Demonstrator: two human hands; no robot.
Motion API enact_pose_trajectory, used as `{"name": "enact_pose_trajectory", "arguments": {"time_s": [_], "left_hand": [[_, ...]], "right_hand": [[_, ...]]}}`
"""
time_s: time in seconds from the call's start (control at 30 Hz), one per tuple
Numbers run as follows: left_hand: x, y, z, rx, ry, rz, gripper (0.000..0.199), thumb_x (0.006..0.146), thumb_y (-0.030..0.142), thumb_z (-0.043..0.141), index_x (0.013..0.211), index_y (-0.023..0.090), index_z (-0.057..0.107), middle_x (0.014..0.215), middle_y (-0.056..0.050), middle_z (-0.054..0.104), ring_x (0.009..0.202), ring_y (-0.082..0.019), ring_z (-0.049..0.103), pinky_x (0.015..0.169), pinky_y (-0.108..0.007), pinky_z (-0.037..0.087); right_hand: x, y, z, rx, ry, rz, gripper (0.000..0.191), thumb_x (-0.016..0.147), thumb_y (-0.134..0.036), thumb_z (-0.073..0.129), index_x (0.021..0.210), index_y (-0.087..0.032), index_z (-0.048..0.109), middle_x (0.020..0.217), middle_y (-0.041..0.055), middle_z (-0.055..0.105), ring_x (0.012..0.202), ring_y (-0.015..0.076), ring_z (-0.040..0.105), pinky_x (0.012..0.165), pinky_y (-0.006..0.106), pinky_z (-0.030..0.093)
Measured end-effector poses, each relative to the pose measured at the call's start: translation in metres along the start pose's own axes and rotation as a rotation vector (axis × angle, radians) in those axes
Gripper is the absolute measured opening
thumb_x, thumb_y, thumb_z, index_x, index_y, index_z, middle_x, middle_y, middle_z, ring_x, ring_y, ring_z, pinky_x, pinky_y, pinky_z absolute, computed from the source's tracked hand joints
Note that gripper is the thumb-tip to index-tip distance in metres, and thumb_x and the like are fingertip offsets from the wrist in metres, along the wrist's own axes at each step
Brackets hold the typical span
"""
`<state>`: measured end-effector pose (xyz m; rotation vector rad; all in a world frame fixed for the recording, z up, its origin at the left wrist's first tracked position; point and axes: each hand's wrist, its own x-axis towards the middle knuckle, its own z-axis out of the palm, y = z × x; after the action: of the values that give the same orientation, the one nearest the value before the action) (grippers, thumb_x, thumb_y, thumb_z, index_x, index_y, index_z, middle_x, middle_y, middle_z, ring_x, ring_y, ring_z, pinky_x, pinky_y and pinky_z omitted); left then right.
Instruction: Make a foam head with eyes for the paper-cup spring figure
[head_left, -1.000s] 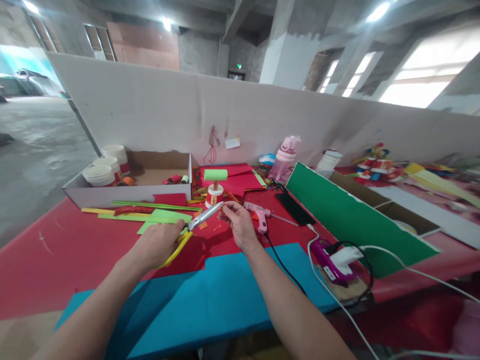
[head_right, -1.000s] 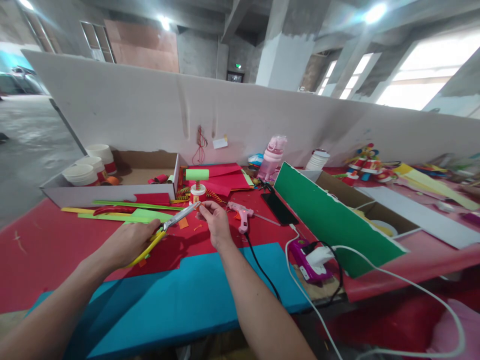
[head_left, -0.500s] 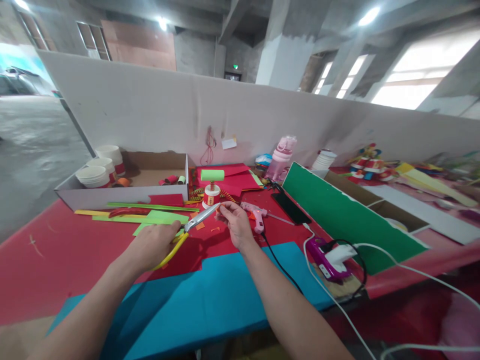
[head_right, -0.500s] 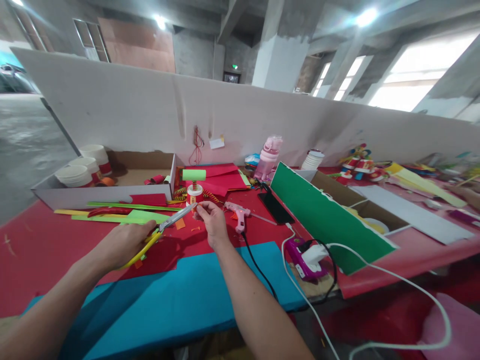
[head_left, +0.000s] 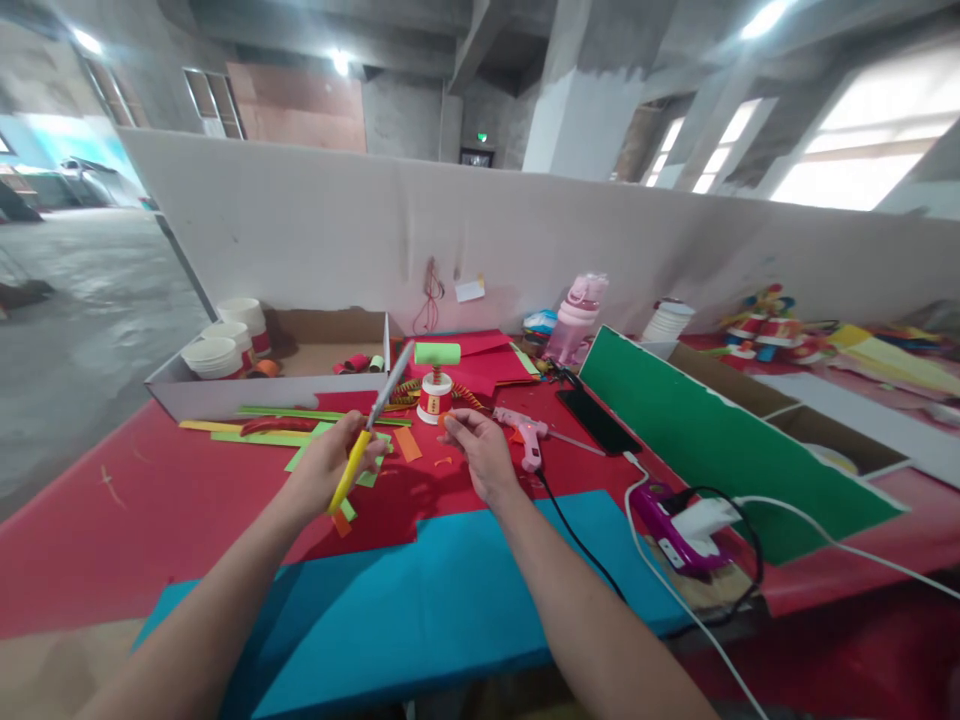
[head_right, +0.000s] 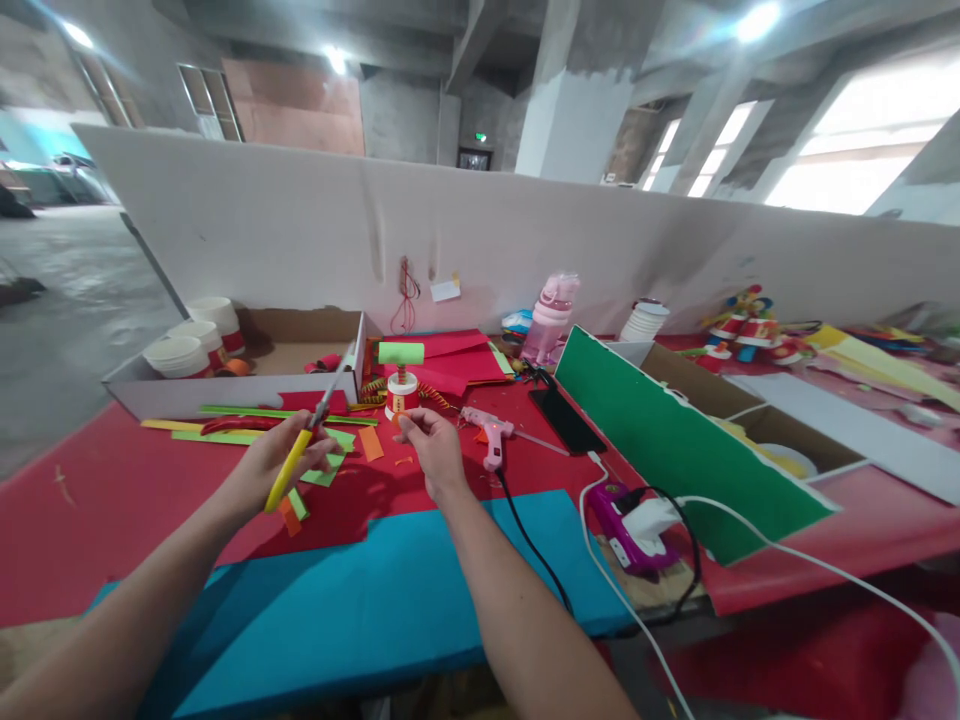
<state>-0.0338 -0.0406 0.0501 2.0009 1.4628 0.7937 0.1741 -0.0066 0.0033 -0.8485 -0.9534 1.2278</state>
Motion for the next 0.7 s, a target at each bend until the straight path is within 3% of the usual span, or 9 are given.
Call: {"name": "enact_pose_trajectory", "arguments": {"time_s": [0.1,0.23,0.33,0.47,0.57,0.7], "left_hand": [[0.001,0.003,0.009,-0.381,0.051,-0.053,0.037,0.082,0.053,0.054,0.093,0.018,0.044,0.095,-0.008,0.067,0.082,-0.019,0.068,0.075,-0.033,0.054],[0.004,0.001,0.022,-0.629,0.092,-0.108,0.042,0.072,0.049,0.069,0.088,0.017,0.046,0.088,-0.007,0.068,0.084,-0.02,0.068,0.077,-0.032,0.054],[0.004,0.001,0.028,-0.769,0.07,-0.095,0.04,0.066,0.04,0.076,0.081,0.017,0.048,0.076,-0.001,0.065,0.073,-0.016,0.066,0.069,-0.028,0.053],[0.002,0.004,0.033,-0.77,0.058,-0.108,0.036,0.064,0.035,0.077,0.078,0.016,0.049,0.065,0.002,0.061,0.061,-0.012,0.06,0.056,-0.021,0.045],[0.001,0.003,0.035,-0.723,0.046,-0.133,0.038,0.065,0.037,0.075,0.081,0.017,0.047,0.064,0.003,0.059,0.06,-0.012,0.058,0.056,-0.022,0.044],[0.0,-0.002,0.029,-0.375,0.01,-0.065,0.03,0.079,0.045,0.058,0.085,0.02,0.042,0.064,0.003,0.055,0.054,-0.014,0.056,0.053,-0.025,0.042]], "right_hand": [[-0.005,0.001,0.006,0.009,-0.069,-0.006,0.023,0.066,-0.035,0.077,0.079,-0.019,0.067,0.07,-0.0035,0.062,0.061,0.0094,0.055,0.066,0.026,0.05],[-0.011,0.008,0.014,-0.02,-0.174,0.008,0.025,0.068,-0.035,0.076,0.084,-0.02,0.063,0.069,-0.0044,0.061,0.06,0.0103,0.058,0.063,0.026,0.05],[-0.015,0.012,0.019,-0.052,-0.252,0.024,0.026,0.068,-0.036,0.077,0.082,-0.02,0.062,0.069,-0.0034,0.063,0.063,0.0117,0.06,0.064,0.026,0.049],[-0.02,0.014,0.023,-0.065,-0.319,0.049,0.023,0.069,-0.037,0.075,0.077,-0.019,0.063,0.071,-0.0015,0.066,0.067,0.0137,0.062,0.067,0.027,0.05],[-0.021,0.016,0.023,-0.094,-0.323,0.043,0.019,0.072,-0.036,0.073,0.077,-0.019,0.065,0.071,-0.0007,0.067,0.069,0.0142,0.062,0.068,0.027,0.049],[-0.016,0.013,0.018,-0.073,-0.206,-0.003,0.019,0.071,-0.036,0.073,0.078,-0.019,0.066,0.072,-0.0013,0.065,0.069,0.0132,0.06,0.069,0.027,0.048]]}}
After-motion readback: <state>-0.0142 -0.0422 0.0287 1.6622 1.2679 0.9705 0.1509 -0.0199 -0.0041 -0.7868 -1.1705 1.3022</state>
